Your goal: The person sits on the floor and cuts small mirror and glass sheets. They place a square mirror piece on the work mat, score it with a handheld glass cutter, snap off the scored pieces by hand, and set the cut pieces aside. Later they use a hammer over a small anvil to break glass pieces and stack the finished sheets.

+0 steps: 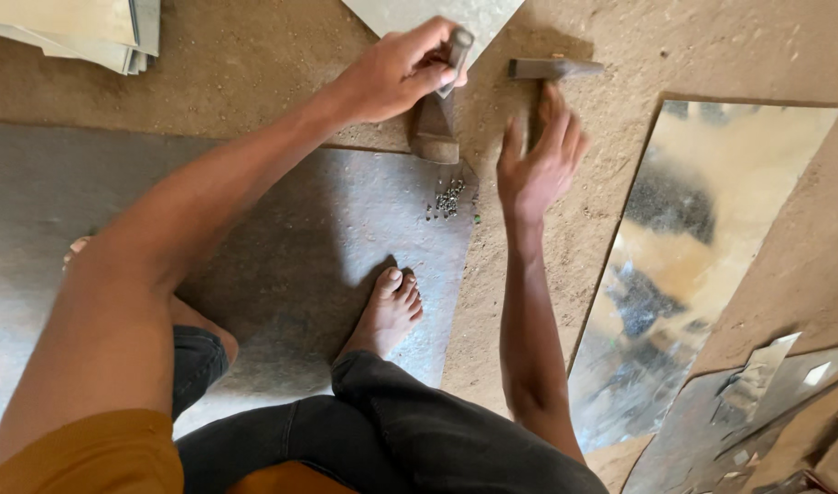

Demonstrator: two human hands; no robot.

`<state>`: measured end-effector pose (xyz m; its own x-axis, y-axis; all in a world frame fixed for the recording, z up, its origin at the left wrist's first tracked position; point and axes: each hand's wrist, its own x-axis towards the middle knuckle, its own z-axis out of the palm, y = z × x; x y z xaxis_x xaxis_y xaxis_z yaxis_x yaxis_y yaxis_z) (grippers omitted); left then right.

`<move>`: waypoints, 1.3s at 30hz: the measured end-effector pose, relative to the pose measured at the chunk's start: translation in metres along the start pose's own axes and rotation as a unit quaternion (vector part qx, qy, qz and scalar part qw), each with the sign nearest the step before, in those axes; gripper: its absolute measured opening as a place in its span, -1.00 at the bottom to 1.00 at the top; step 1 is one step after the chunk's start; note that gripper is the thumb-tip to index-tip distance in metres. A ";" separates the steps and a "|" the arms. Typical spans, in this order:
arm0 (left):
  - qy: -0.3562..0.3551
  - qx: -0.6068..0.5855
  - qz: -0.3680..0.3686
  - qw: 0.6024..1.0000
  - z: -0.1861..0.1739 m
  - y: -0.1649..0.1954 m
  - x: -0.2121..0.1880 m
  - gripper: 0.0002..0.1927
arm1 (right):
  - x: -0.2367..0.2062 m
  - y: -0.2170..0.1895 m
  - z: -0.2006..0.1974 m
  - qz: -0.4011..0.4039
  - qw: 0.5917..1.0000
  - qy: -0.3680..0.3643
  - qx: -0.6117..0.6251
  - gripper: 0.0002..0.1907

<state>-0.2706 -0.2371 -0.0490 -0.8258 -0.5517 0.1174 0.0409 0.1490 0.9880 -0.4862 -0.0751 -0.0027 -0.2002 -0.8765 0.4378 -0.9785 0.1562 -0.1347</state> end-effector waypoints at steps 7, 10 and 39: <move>-0.004 0.141 0.130 0.982 0.004 0.023 -0.006 -0.71 | -0.048 0.023 -0.100 0.329 0.819 -0.341 0.323 -0.63; 0.007 0.119 0.129 0.984 0.000 0.027 -0.007 -0.70 | -0.022 0.007 -0.178 0.248 0.843 -0.308 0.365 -0.66; 0.028 -0.239 -0.229 0.943 -0.024 0.006 0.051 -0.82 | -0.041 -0.035 -0.139 0.057 0.968 -0.191 0.154 -0.77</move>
<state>-0.2993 -0.2844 -0.0349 -0.7885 -0.5127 -0.3398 -0.0523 -0.4946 0.8676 -0.4504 0.0190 0.1075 -0.2155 -0.9751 0.0528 -0.8784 0.1699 -0.4467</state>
